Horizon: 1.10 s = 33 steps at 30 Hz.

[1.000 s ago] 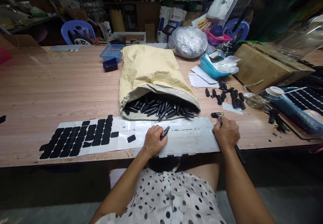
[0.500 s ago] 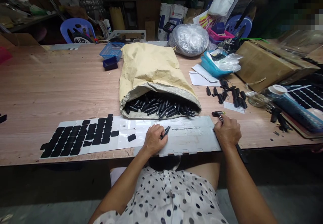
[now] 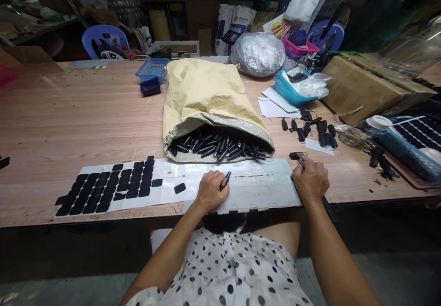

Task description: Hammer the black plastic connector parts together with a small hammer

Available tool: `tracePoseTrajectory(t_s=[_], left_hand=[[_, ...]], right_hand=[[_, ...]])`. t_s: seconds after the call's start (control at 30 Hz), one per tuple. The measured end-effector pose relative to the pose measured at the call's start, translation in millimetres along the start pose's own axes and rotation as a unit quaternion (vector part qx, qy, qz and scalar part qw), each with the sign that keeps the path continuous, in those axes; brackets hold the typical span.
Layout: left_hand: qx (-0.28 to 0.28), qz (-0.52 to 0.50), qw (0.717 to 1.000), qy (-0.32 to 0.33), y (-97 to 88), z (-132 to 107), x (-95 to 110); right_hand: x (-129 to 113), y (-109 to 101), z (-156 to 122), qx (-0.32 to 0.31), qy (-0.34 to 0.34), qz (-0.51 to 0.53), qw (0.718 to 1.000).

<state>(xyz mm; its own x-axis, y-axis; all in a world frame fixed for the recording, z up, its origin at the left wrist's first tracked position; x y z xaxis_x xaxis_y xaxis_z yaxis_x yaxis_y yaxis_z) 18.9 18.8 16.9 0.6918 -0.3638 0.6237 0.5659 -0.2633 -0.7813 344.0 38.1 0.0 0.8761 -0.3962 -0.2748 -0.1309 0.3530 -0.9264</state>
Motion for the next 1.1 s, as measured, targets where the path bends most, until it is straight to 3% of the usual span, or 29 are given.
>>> tracePoseTrajectory(t_s=[1.1], left_hand=[[-0.004,-0.005,1.000,-0.001,-0.6,0.5,0.1]], right_hand=[[-1.1,-3.0,1.5,-0.004,0.000,-0.005,1.000]])
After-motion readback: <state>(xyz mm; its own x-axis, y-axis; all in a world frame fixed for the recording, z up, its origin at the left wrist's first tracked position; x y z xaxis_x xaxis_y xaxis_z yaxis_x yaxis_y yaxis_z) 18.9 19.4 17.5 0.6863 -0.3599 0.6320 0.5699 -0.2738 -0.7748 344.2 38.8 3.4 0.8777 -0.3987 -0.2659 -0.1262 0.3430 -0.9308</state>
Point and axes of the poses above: each hand's wrist, its own z-axis towards the middle knuckle, its own y-axis out of the palm, x = y × z, the point moved 2 cm from there along z, towards the middle knuckle, and after that the axes turned 13 degrees about -x, right-handed, at the moved point
